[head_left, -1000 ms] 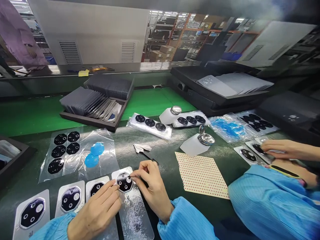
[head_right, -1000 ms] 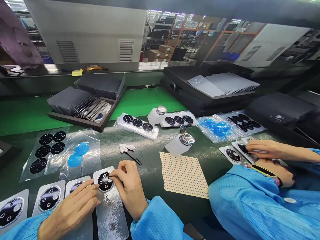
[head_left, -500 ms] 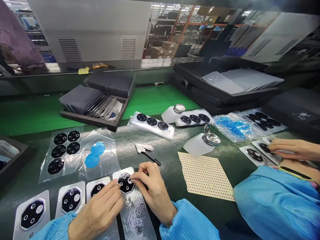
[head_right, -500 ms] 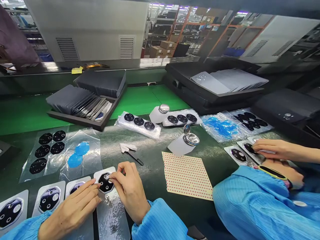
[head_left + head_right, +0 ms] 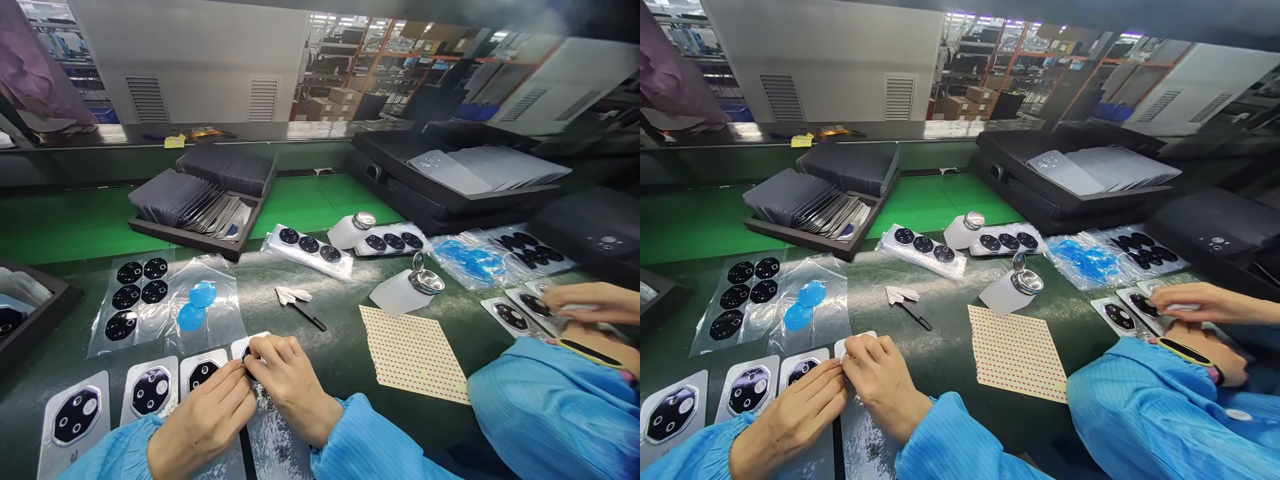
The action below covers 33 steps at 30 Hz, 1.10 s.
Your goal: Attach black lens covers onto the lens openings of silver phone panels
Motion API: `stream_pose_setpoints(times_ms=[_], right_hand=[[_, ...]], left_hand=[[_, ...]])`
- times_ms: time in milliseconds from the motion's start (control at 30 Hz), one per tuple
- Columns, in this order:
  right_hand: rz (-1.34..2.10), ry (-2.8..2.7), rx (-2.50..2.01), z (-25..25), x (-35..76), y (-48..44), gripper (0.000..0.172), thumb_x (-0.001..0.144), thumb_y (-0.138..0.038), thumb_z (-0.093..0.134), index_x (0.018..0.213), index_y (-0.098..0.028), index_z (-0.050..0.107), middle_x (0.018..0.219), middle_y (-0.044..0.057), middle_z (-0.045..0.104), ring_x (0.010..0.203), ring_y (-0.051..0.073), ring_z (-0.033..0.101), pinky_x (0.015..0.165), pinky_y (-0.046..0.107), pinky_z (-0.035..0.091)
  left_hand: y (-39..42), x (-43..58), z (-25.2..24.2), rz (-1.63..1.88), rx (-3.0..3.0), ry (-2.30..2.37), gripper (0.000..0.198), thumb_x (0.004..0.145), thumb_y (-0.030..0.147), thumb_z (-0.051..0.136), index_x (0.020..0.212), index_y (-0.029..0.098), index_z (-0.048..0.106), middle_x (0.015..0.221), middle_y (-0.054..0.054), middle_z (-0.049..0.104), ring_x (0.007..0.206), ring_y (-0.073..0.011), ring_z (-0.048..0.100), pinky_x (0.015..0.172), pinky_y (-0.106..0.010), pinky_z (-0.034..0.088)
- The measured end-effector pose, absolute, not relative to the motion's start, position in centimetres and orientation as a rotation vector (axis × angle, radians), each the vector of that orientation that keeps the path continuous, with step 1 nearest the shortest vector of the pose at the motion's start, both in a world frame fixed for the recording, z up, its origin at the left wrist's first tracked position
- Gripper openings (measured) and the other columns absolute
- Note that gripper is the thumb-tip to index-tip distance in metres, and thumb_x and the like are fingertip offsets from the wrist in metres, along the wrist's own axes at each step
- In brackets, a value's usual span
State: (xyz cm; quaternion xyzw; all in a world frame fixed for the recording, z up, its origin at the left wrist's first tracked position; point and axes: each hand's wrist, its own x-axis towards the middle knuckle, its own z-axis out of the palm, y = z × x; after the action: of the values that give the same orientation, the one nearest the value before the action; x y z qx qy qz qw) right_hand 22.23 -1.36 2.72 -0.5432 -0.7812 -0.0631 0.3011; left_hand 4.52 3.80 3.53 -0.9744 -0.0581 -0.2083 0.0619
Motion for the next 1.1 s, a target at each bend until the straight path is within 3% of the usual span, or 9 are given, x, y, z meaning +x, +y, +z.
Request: stream_pose_setpoints(times_ms=[167, 733, 900, 1100], right_hand=[[-0.105, -1.972, -1.484, 2.88, 22.43, -1.42, 0.033, 0.102, -0.012, 0.034, 0.090, -0.018, 0.064, 0.093, 0.006, 0.061, 0.090, 0.018, 0.048, 0.074, 0.032, 0.033], [-0.167, -2.028, -1.468, 2.91, 22.61, -1.28, 0.022, 0.098, -0.012, 0.047, 0.088, -0.020, 0.065, 0.090, 0.004, 0.061, 0.090, 0.017, 0.049, 0.075, 0.032, 0.033], [-0.171, -2.005, -1.437, 2.79, 22.67, -1.10, 0.031, 0.101, -0.016, 0.039, 0.085, -0.019, 0.065, 0.086, 0.005, 0.059, 0.086, 0.018, 0.047, 0.072, 0.032, 0.031], [-0.179, -2.071, -1.467, 3.01, 22.59, -1.14, 0.019, 0.096, -0.011, 0.051, 0.086, -0.020, 0.066, 0.088, 0.004, 0.059, 0.086, 0.017, 0.048, 0.071, 0.032, 0.032]], left_hand=[[3.81, 4.61, 3.61, -0.627, -2.953, -0.174, 0.030, 0.092, -0.002, 0.034, 0.089, 0.008, 0.062, 0.089, -0.008, 0.067, 0.092, -0.0189, 0.068, 0.104, -0.038, 0.051], [3.68, 4.48, 3.37, -0.620, -2.980, -0.214, 0.032, 0.095, 0.001, 0.031, 0.091, 0.010, 0.061, 0.090, -0.008, 0.067, 0.094, -0.0182, 0.067, 0.105, -0.038, 0.050], [3.67, 4.36, 3.15, -0.605, -2.978, -0.202, 0.030, 0.094, 0.000, 0.033, 0.090, 0.009, 0.061, 0.090, -0.010, 0.066, 0.094, -0.0198, 0.068, 0.105, -0.039, 0.050], [3.62, 4.29, 2.95, -0.608, -3.031, -0.251, 0.030, 0.095, 0.002, 0.032, 0.092, 0.011, 0.060, 0.091, -0.009, 0.066, 0.098, -0.0199, 0.066, 0.105, -0.042, 0.050]])
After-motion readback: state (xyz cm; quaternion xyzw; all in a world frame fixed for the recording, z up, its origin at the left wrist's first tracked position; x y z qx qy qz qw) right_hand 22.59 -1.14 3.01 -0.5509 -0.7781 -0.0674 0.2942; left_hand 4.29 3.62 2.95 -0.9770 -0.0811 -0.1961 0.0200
